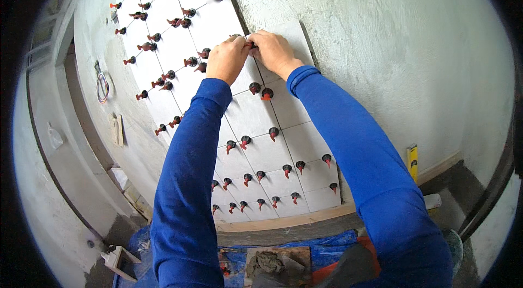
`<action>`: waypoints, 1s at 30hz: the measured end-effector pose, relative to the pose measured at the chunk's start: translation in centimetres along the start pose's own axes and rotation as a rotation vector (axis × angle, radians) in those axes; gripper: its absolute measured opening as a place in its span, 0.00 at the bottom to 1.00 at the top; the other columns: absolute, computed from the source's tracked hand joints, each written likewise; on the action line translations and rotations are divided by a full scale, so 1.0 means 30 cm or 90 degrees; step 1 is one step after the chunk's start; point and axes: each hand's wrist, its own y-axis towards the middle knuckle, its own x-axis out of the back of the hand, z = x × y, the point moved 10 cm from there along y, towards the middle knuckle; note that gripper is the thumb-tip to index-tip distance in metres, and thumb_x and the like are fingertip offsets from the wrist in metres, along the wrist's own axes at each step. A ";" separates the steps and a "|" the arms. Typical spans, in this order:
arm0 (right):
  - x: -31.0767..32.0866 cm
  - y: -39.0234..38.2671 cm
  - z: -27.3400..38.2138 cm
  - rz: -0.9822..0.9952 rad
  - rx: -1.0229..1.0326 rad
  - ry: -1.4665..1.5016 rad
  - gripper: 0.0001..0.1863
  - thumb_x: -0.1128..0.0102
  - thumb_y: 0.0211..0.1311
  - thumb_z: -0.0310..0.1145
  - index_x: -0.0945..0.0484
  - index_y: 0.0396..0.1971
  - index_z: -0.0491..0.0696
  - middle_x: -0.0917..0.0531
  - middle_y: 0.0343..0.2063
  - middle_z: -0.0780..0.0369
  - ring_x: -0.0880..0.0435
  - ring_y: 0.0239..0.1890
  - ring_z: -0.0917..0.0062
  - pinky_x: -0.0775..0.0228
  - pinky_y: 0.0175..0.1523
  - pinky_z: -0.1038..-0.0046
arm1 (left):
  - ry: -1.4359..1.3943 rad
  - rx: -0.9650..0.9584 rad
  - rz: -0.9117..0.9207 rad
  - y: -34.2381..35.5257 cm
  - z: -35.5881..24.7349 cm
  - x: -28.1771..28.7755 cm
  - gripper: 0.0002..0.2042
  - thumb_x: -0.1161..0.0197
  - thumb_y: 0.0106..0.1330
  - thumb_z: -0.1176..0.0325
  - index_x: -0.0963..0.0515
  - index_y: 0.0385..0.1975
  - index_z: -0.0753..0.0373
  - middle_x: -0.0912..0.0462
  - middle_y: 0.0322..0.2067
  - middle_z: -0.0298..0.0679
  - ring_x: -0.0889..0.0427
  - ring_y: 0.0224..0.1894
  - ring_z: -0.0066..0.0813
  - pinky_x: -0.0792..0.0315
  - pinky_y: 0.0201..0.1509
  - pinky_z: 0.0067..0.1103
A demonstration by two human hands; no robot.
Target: The person installs white ceramic tiles on a wall using red and black tile leveling clips and wedges. They place tiles, insert clips into the gaps, and tap them with a green rubber mallet to secure the tiles in place.
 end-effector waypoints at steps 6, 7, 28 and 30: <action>0.004 0.006 -0.005 0.000 0.013 -0.011 0.08 0.32 0.62 0.33 0.21 0.35 0.48 0.15 0.38 0.58 0.13 0.43 0.57 0.20 0.46 0.57 | -0.046 -0.016 0.001 0.014 -0.007 0.007 0.11 0.37 0.70 0.63 0.19 0.30 0.64 0.15 0.33 0.47 0.13 0.35 0.50 0.19 0.41 0.39; 0.006 0.006 -0.004 0.002 0.019 -0.009 0.08 0.31 0.62 0.33 0.21 0.35 0.48 0.15 0.38 0.58 0.13 0.43 0.57 0.20 0.46 0.57 | -0.053 -0.012 -0.003 0.014 -0.006 0.008 0.11 0.37 0.70 0.63 0.19 0.30 0.64 0.15 0.33 0.47 0.13 0.35 0.50 0.20 0.41 0.39; -0.001 -0.008 -0.003 -0.021 0.065 -0.044 0.07 0.31 0.61 0.35 0.19 0.36 0.53 0.15 0.35 0.64 0.11 0.40 0.65 0.17 0.42 0.63 | -0.103 0.012 -0.067 -0.006 0.003 0.013 0.08 0.33 0.65 0.67 0.19 0.28 0.65 0.15 0.29 0.47 0.14 0.30 0.48 0.20 0.37 0.36; 0.011 -0.012 0.005 -0.057 0.076 -0.020 0.07 0.31 0.61 0.35 0.19 0.36 0.53 0.15 0.34 0.63 0.11 0.39 0.65 0.17 0.42 0.63 | -0.125 0.018 -0.069 -0.008 0.009 0.012 0.08 0.33 0.64 0.67 0.19 0.28 0.65 0.16 0.28 0.47 0.14 0.29 0.49 0.20 0.37 0.37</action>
